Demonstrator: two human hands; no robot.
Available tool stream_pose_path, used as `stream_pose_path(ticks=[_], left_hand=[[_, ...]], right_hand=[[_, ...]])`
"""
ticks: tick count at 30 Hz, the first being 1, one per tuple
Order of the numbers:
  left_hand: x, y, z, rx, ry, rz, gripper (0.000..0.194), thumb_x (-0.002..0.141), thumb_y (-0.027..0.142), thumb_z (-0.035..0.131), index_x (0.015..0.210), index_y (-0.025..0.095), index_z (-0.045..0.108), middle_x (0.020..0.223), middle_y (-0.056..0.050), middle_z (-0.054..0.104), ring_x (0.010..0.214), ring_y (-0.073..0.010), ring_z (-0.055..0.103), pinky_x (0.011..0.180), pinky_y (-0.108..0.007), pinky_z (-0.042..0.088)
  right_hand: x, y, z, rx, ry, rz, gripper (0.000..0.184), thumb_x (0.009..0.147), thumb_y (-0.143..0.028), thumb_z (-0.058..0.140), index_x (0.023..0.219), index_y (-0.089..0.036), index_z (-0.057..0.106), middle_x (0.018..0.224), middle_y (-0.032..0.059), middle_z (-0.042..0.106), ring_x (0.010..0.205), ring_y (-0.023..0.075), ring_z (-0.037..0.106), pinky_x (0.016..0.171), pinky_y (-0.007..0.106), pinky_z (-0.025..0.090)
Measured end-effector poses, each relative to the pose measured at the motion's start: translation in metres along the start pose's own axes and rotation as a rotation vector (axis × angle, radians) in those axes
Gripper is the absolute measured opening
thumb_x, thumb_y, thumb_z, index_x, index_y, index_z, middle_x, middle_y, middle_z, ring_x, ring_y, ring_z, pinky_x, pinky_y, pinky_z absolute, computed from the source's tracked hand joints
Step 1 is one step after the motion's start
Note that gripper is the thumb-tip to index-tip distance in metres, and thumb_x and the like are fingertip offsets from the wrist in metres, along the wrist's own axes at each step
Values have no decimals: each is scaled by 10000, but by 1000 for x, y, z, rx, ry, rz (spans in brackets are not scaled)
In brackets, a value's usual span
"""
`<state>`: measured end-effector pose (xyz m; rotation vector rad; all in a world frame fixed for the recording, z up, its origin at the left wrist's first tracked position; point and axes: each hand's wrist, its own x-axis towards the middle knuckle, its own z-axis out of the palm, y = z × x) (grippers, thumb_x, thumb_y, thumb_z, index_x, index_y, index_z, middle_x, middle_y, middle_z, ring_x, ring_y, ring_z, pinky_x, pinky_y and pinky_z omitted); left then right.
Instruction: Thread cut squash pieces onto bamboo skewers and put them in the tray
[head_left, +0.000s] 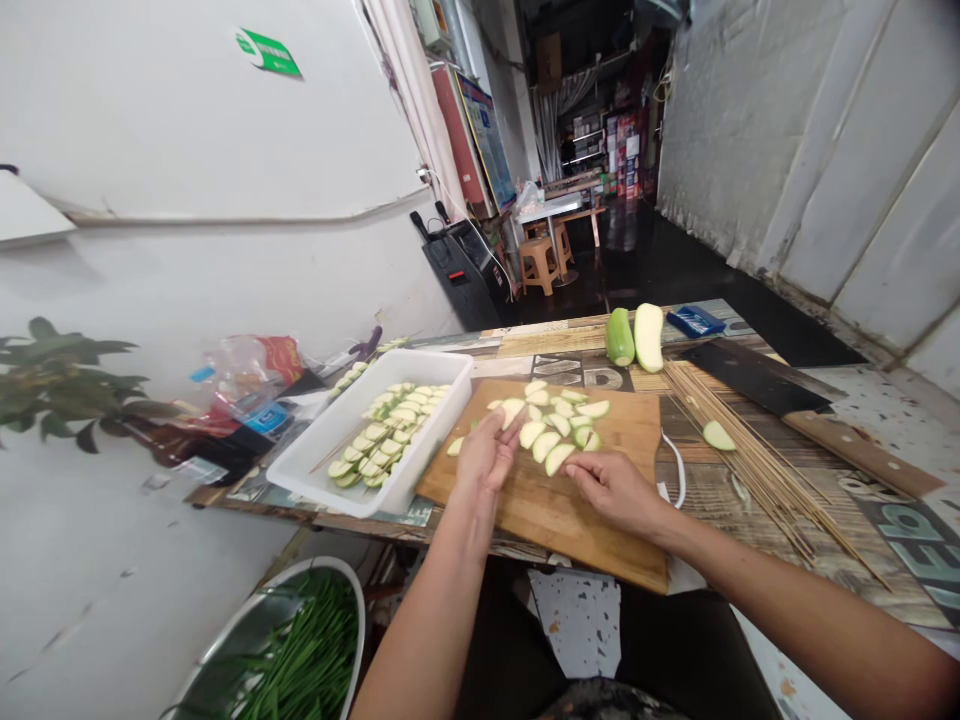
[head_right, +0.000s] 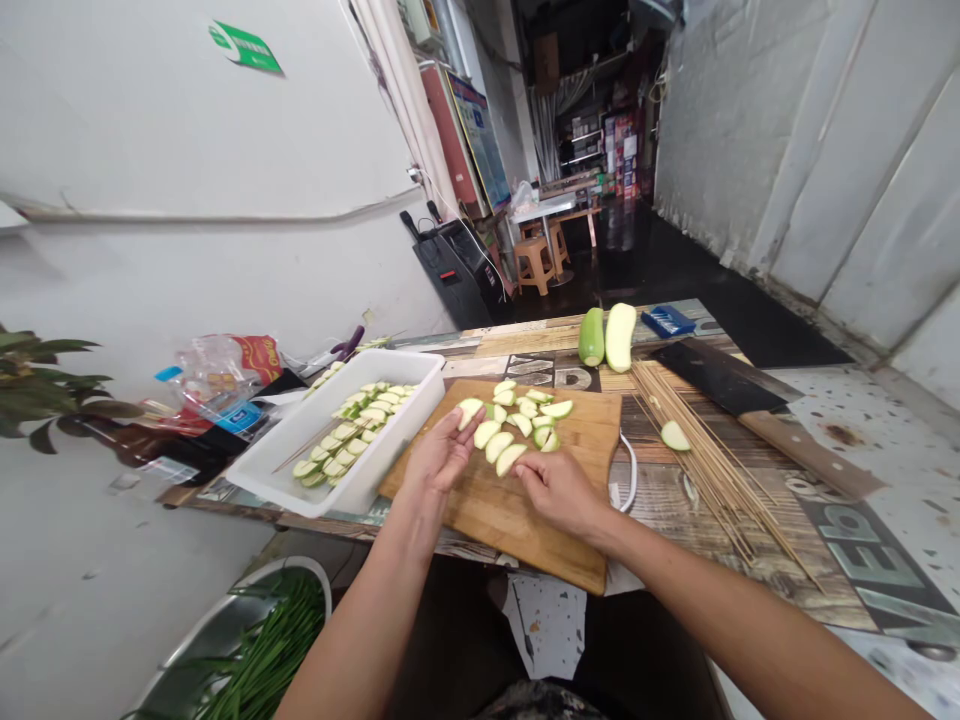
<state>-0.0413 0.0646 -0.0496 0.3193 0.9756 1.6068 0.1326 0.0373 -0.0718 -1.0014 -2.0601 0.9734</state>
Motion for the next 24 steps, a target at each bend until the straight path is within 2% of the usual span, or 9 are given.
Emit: stream_pose_path(ticks=[24], left_hand=[[-4, -6, -1, 9, 1, 12, 85, 788, 44, 504, 791, 84, 580, 836, -116, 669, 839, -214, 649, 761, -319, 530]], right_hand=[[1, 4, 5, 23, 20, -9, 251, 802, -220, 384, 559, -166, 417, 499, -46, 314, 477, 85, 302, 476, 213, 224]])
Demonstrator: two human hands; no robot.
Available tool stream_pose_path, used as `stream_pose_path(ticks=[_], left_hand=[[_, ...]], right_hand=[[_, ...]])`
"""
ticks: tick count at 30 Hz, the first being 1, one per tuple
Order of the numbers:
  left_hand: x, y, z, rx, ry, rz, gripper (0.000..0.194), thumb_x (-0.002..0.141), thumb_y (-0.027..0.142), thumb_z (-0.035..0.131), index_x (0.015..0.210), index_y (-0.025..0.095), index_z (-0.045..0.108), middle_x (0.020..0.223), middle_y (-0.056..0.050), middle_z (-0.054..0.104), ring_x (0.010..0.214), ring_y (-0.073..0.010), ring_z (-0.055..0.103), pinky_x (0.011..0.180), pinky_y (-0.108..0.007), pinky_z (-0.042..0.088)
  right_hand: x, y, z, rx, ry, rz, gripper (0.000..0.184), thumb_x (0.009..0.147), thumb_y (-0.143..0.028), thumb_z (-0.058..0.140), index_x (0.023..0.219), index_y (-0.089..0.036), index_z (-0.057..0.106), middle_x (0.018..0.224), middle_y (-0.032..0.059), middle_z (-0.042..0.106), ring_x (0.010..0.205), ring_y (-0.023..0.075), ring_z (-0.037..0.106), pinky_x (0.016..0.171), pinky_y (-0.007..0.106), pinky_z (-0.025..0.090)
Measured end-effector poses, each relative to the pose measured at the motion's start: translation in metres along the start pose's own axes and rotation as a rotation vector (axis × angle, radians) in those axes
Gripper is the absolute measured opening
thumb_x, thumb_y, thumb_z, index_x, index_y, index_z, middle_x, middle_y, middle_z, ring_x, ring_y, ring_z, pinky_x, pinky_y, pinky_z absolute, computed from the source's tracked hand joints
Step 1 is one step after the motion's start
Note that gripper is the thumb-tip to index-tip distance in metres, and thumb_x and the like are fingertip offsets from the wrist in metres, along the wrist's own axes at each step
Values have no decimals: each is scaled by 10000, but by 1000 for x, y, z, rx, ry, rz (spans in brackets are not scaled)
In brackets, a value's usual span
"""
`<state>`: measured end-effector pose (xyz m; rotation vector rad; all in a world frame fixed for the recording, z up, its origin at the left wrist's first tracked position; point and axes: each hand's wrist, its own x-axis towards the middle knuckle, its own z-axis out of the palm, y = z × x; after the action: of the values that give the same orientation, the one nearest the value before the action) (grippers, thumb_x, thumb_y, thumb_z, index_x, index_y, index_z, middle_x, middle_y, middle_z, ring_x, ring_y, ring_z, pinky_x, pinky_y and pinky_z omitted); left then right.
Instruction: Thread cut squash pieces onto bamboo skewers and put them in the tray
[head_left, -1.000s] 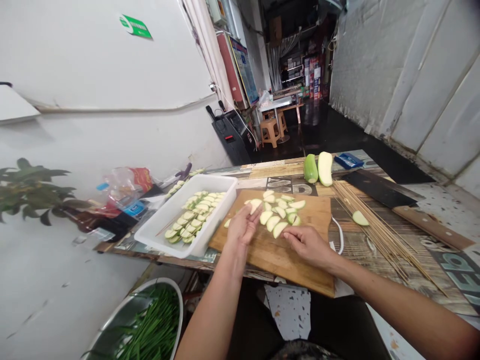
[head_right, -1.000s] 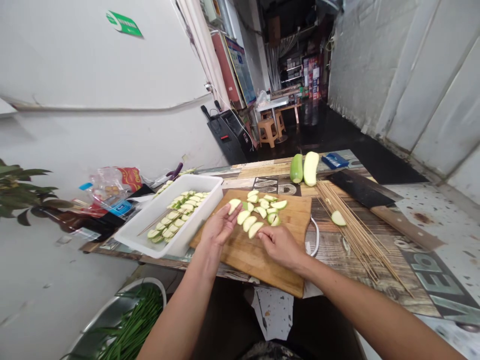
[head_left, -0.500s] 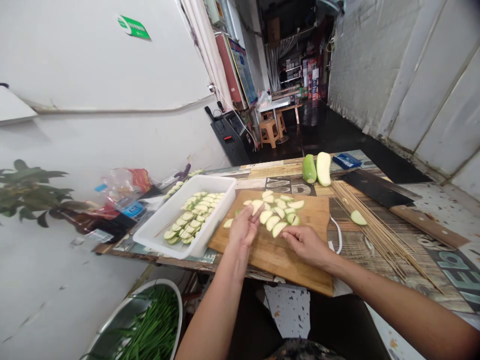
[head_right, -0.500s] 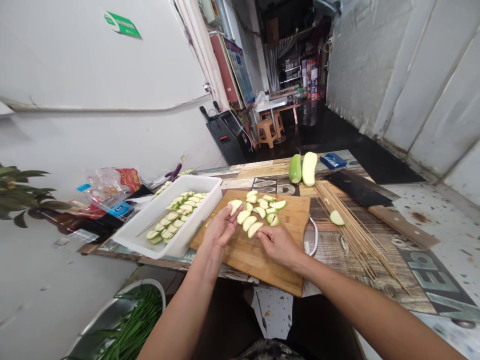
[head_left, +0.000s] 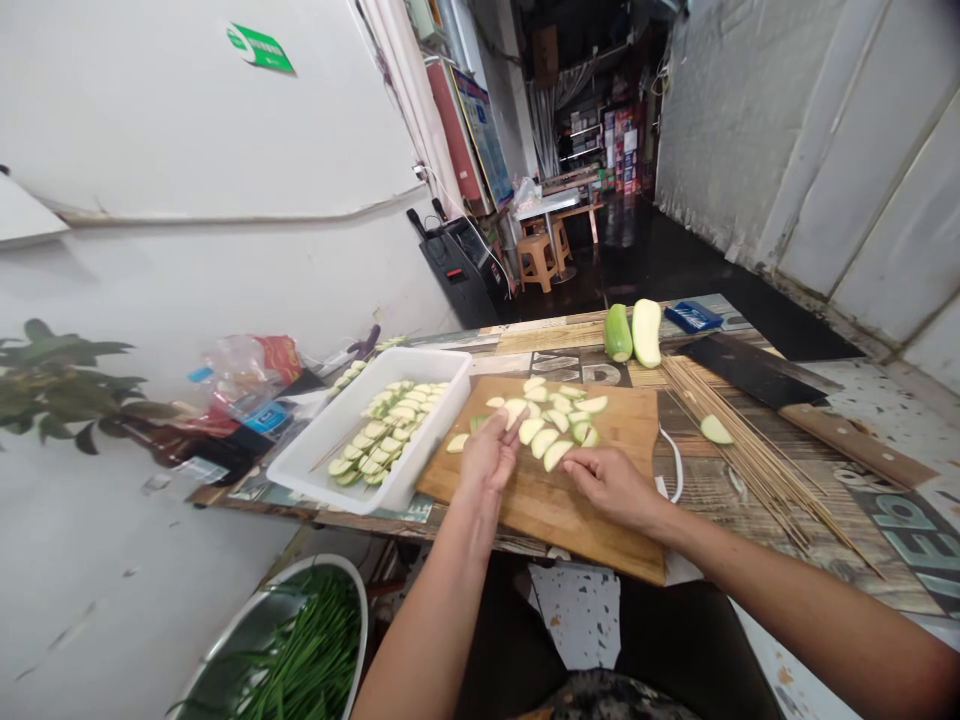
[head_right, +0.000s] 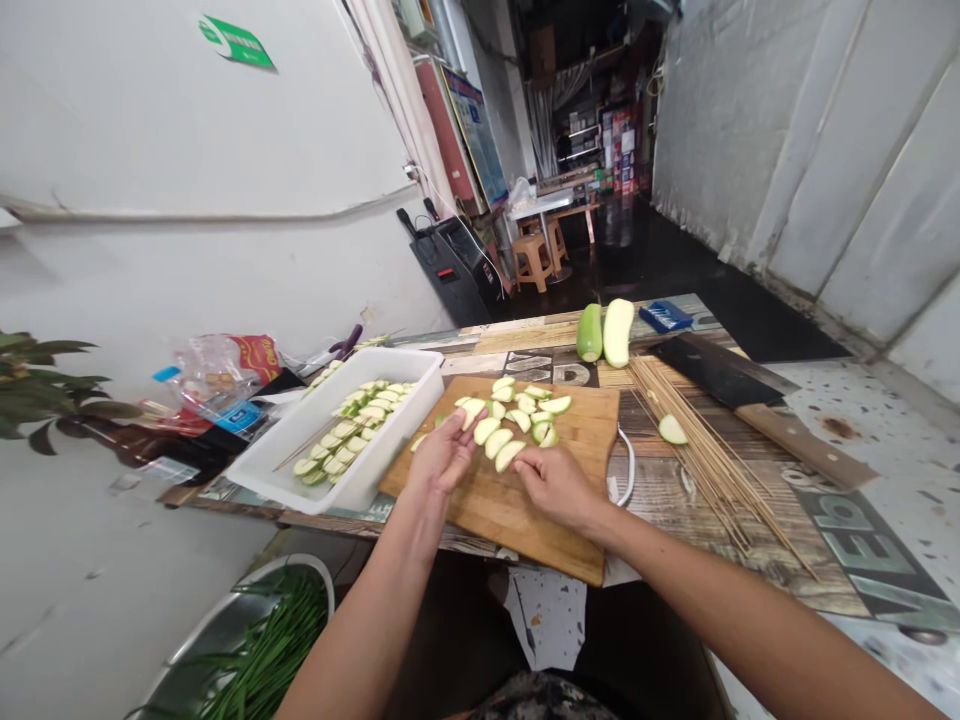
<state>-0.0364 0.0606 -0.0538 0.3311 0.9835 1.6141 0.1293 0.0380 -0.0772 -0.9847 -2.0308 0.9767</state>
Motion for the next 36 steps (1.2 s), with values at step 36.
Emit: stream_pose_path(ticks=[36], left_hand=[[-21, 1, -8, 166, -158, 96, 265, 708, 195, 650, 965, 149, 603, 965, -92, 656, 800, -150, 634, 773, -293, 476]], right_hand=[[2, 5, -5, -53, 74, -50, 282, 856, -269, 393, 739, -158, 624, 620, -4, 568, 567, 118, 475, 556, 211, 323]])
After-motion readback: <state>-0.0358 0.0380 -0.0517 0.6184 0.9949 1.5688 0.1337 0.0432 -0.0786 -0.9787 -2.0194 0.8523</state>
